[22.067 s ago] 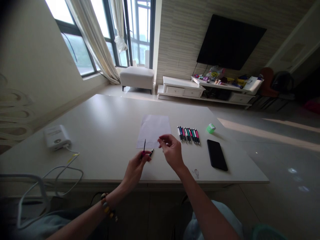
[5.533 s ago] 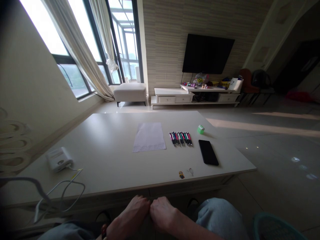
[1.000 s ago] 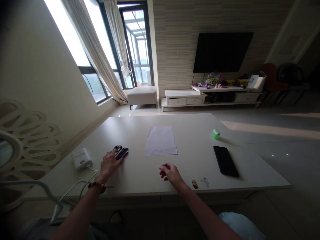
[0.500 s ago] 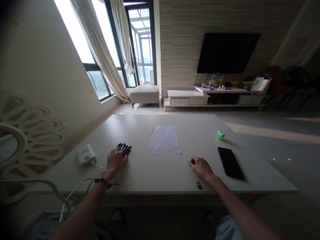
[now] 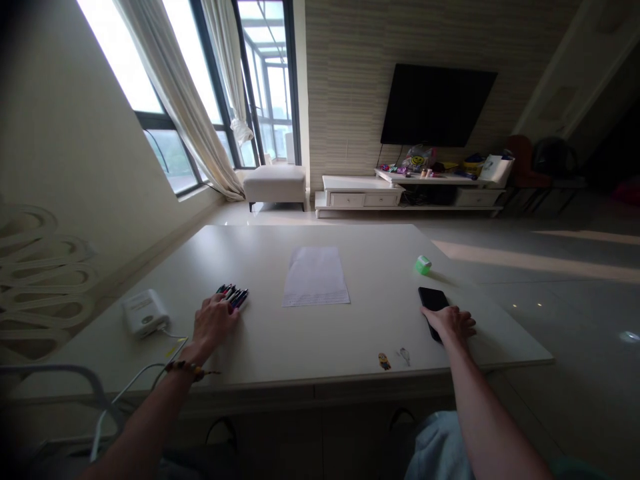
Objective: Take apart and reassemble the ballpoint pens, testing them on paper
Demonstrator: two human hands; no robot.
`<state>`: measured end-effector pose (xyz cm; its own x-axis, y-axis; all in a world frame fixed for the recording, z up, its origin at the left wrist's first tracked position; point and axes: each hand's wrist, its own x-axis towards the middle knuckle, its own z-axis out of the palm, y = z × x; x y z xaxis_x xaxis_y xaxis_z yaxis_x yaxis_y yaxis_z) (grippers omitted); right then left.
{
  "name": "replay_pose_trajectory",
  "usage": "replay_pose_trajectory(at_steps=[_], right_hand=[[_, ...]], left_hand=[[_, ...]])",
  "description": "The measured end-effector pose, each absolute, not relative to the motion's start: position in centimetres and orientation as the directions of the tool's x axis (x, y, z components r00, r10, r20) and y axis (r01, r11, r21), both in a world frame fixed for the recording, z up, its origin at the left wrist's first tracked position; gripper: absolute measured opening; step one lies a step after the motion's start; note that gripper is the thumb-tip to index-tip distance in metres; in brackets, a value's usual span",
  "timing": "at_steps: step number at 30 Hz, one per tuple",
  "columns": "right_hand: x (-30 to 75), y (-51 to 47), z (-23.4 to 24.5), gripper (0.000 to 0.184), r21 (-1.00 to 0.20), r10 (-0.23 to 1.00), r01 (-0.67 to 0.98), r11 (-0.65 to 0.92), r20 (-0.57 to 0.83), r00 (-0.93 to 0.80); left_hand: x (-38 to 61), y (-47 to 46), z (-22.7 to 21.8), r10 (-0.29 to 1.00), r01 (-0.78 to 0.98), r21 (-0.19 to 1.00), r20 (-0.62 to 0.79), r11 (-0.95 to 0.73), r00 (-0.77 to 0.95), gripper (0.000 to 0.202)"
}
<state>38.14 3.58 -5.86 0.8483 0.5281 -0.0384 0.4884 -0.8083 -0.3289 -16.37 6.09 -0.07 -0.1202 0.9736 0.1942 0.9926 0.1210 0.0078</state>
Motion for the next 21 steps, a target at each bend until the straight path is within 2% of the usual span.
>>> replay_pose_trajectory(at_steps=[6, 13, 21], right_hand=[[40.2, 4.2, -6.3, 0.096, -0.37, 0.531, 0.467, -0.803, -0.087, 0.843], [40.2, 3.6, -5.8, 0.079, -0.332, 0.616, 0.573, -0.749, -0.032, 0.787], [41.3, 2.1, -6.0, 0.095, -0.344, 0.633, 0.577, -0.741, -0.07, 0.771]], left_hand=[[-17.1, 6.3, -0.6, 0.973, 0.991, 0.011, 0.192, 0.131, -0.131, 0.027], [-16.8, 6.4, -0.6, 0.972, 0.994, -0.002, 0.208, 0.111, -0.108, 0.027], [-16.5, 6.7, -0.5, 0.966, 0.997, 0.024, 0.247, 0.076, -0.079, 0.029]])
